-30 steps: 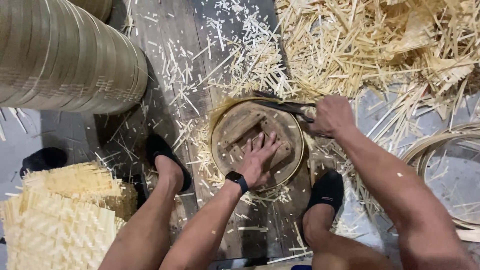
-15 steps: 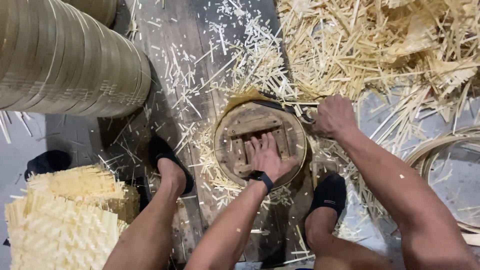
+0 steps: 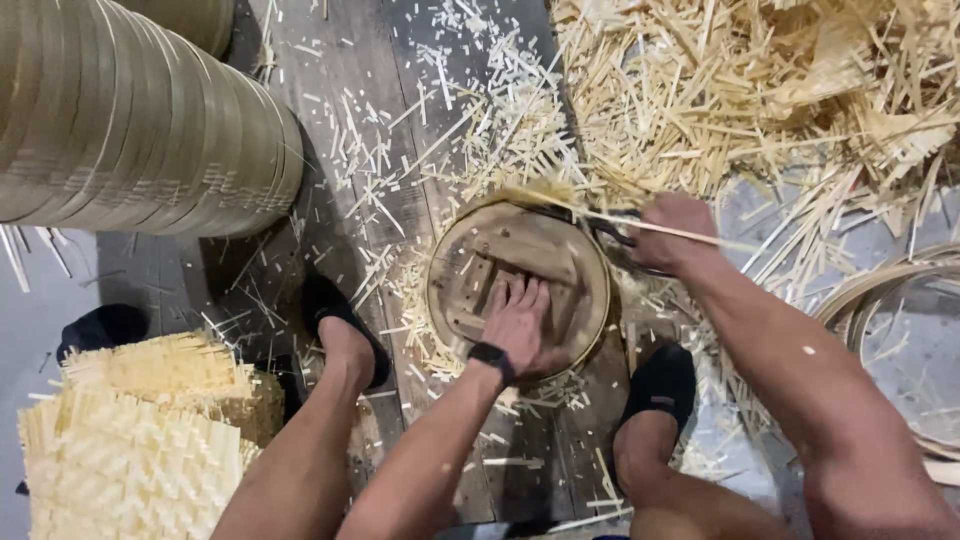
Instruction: Assembling and trimming bamboo basket components using a jig and scissors.
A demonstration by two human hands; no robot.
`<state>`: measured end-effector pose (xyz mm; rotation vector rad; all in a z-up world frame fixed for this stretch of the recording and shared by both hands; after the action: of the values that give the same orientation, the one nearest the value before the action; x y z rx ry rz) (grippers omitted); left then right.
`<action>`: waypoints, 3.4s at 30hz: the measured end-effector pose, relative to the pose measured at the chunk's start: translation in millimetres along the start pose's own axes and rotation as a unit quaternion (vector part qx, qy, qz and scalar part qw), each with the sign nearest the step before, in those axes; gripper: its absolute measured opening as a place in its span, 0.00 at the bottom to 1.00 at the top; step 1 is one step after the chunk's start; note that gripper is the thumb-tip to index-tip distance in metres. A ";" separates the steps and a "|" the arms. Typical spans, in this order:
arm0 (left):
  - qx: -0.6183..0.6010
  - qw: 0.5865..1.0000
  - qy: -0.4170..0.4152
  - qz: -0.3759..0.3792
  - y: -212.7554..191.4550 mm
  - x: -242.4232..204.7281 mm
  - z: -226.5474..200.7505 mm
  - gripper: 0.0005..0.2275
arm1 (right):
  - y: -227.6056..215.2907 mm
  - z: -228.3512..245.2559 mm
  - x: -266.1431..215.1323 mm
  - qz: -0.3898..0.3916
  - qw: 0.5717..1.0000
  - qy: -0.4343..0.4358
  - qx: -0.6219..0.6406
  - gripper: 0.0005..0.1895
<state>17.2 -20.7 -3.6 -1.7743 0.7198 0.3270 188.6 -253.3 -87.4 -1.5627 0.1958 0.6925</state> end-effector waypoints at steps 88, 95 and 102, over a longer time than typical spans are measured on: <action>-0.758 0.514 -0.362 -0.172 138.5 -73.1 119.6 0.06 | 97.7 57.9 -106.0 0.092 0.629 0.196 0.746 0.09; -0.769 0.486 -0.372 -0.185 77.0 -84.4 100.1 0.03 | 78.7 54.5 -97.7 0.085 0.704 0.183 0.681 0.10; -0.385 0.821 -0.119 -0.405 -78.2 -112.8 57.8 0.15 | -87.9 108.3 -122.2 0.016 0.710 -0.085 0.699 0.32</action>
<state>-13.9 81.5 100.2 -2.5485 -0.4733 0.2525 103.1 -172.7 56.0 -0.0111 0.4680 0.4587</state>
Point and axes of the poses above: each hand's wrist, its own x-axis towards the middle knuckle, its own y-axis out of the palm, z = x × y, the point moved 2 cm from there along x, towards the middle knuckle, and after that the axes turned 3 degrees about y, right-handed, at the moved point
